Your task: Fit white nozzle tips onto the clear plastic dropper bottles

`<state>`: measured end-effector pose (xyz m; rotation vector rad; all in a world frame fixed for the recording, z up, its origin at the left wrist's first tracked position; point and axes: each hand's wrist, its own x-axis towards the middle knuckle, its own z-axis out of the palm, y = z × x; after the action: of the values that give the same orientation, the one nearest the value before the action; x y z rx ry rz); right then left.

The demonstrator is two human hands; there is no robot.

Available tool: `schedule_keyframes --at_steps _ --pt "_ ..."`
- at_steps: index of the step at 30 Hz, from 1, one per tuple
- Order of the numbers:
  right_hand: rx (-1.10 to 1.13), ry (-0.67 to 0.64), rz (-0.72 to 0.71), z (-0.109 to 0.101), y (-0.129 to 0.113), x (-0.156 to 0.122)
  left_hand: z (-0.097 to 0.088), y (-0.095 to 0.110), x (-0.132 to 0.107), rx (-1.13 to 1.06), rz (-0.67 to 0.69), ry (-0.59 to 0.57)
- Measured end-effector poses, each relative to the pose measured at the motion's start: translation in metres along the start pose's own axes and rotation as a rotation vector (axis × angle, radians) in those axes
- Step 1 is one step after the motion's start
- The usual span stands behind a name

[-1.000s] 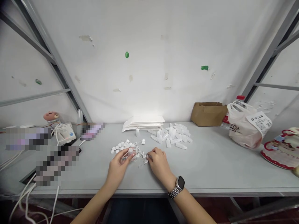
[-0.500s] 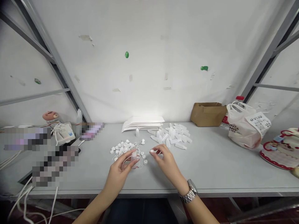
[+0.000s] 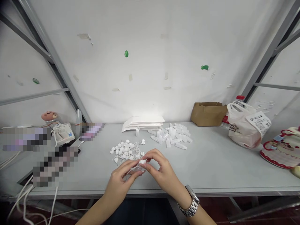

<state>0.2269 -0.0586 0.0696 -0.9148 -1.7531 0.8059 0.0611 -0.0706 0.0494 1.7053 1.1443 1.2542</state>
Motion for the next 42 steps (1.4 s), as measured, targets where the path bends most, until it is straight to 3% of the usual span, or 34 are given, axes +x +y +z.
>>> schedule_keyframes --at_steps 4,7,15,20,25,27,30,36,39,42 --pt "-0.029 -0.035 -0.01 -0.004 0.0 0.0 -0.002 -0.001 0.0 0.098 0.022 0.008" --pt "-0.044 -0.068 -0.044 -0.009 0.0 0.0 -0.005 0.002 0.0 0.1 -0.051 0.016" --pt "-0.095 -0.152 -0.07 -0.016 -0.001 0.0 -0.009 0.015 0.002 -0.154 -0.285 -0.153" --pt "-0.187 -0.243 -0.085 -0.022 -0.005 -0.004 -0.008 0.013 0.004 -0.264 -0.348 -0.169" --pt "-0.166 -0.266 -0.125 -0.025 -0.004 -0.007 -0.014 0.014 0.007 -0.559 -0.443 -0.443" --pt "-0.164 -0.272 -0.112 -0.026 -0.003 -0.006 -0.016 0.014 0.008 -0.621 -0.489 -0.491" --pt "-0.2 -0.278 -0.068 -0.025 -0.004 -0.006 -0.014 0.013 0.009 -0.602 -0.481 -0.444" --pt "-0.422 -0.257 0.083 -0.014 -0.008 -0.01 -0.008 0.007 0.005 -0.301 -0.324 -0.179" --pt "-0.458 -0.256 0.108 -0.011 -0.009 -0.008 -0.01 0.008 0.004 -0.199 -0.283 -0.147" --pt "-0.446 -0.262 0.102 -0.015 -0.01 -0.006 -0.012 0.01 0.006 -0.273 -0.334 -0.162"
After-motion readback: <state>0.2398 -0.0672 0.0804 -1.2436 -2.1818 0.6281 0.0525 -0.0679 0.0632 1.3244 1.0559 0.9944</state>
